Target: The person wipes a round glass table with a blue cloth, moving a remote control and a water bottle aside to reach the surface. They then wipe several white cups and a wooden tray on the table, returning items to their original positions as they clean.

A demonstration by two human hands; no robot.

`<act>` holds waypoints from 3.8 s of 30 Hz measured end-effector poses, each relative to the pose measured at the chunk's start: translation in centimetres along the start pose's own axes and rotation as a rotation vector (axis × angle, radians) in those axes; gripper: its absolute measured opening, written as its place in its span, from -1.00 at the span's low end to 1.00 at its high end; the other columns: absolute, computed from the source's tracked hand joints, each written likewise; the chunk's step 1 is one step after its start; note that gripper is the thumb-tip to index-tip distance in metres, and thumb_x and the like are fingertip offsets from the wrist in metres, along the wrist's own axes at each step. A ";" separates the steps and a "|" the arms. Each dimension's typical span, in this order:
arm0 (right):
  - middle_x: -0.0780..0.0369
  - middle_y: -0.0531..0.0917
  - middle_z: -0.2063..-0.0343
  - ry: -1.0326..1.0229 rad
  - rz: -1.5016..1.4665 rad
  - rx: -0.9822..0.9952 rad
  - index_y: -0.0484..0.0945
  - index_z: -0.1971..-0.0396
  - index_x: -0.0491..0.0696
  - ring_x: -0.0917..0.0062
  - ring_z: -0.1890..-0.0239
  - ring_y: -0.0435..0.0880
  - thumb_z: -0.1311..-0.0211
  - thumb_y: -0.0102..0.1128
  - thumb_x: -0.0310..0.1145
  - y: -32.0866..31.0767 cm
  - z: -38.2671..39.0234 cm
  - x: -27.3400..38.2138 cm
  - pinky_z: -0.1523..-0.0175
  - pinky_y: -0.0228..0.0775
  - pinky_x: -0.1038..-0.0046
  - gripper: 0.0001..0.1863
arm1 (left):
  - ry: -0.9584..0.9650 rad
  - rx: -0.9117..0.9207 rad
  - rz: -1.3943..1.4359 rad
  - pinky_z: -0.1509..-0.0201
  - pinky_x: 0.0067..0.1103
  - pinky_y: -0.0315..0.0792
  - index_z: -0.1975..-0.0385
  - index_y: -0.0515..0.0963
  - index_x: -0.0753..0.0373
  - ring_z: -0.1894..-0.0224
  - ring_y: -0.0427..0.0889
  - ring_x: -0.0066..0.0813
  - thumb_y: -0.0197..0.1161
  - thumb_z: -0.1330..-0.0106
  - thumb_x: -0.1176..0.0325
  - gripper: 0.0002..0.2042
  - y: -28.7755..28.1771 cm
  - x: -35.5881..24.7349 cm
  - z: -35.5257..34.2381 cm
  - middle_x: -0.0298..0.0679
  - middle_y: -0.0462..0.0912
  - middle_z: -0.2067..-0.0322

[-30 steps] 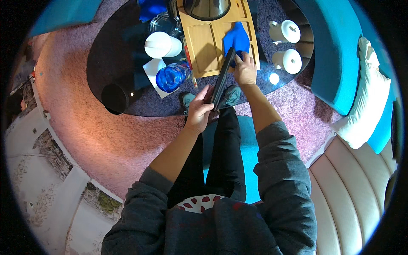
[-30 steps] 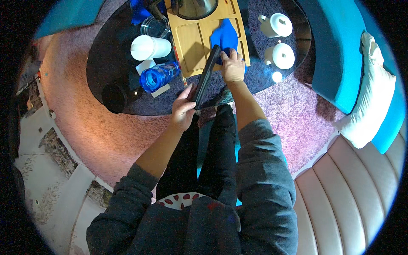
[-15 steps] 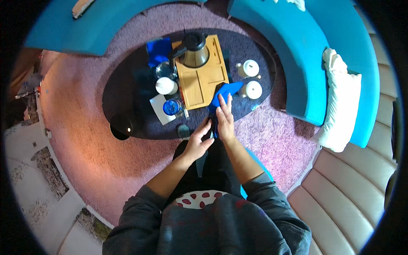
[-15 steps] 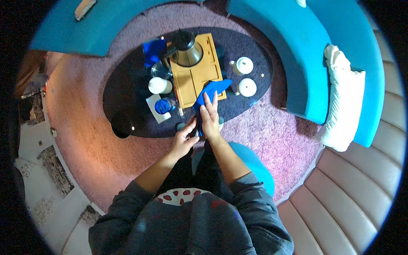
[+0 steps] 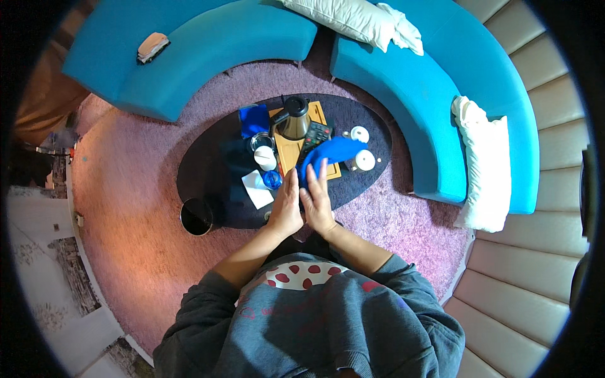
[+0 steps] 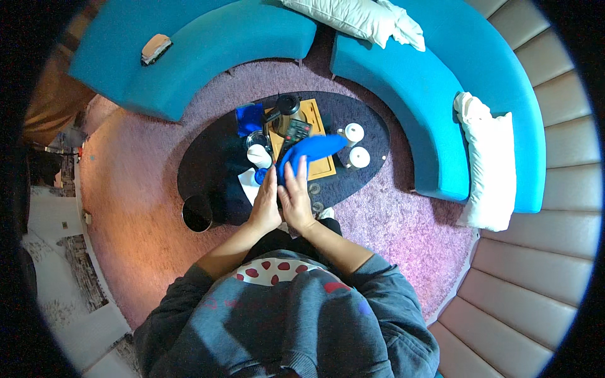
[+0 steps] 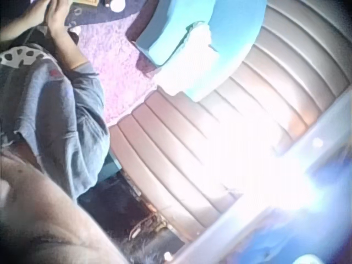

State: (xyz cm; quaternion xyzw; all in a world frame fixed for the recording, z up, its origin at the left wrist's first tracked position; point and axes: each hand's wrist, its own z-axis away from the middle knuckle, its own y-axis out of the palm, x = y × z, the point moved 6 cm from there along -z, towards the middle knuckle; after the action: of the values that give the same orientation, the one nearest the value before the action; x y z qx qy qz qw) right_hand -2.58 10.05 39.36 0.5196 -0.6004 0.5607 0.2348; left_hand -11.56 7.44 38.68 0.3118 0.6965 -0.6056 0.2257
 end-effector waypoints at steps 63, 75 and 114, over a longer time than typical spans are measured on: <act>0.04 0.38 -0.05 0.147 -0.095 -0.664 0.33 0.31 -0.09 0.29 -0.12 0.32 -0.14 0.03 -0.50 -5.5 -3.1 -1.4 -0.22 0.04 0.37 -0.87 | 0.146 -0.089 0.065 -0.21 -0.31 0.15 -0.20 0.10 0.30 -0.12 0.23 0.07 0.20 0.22 0.58 -0.20 -5.3 -3.2 3.7 0.10 0.20 -0.11; 0.18 0.55 0.13 0.431 -1.344 -0.065 0.35 -0.01 -0.07 0.41 0.13 0.57 -0.22 -0.01 -0.21 1.2 -0.8 1.5 -0.01 0.42 0.36 -0.60 | 0.182 -0.168 0.112 -0.20 -0.28 0.13 -0.17 0.09 0.37 -0.09 0.24 0.07 0.20 0.20 0.51 -0.22 -7.4 -2.8 2.1 0.09 0.24 -0.06; 0.24 0.44 0.00 0.183 -0.765 -0.091 0.24 -0.14 -0.12 0.56 0.01 0.44 -0.14 0.01 -0.59 2.0 -1.1 5.4 -0.08 0.29 0.51 -0.49 | 0.250 -0.278 -0.064 -0.27 -0.06 -0.14 -0.26 -0.03 0.33 -0.27 -0.16 0.33 -0.21 -0.23 -0.23 -0.21 -8.9 -3.4 -0.2 0.28 -0.26 -0.25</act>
State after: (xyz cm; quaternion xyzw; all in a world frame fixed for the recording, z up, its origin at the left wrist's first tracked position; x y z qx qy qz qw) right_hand -6.57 8.79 43.46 0.6429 -0.3641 0.4495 0.5020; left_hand -15.48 6.39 47.34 0.3281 0.8057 -0.4667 0.1589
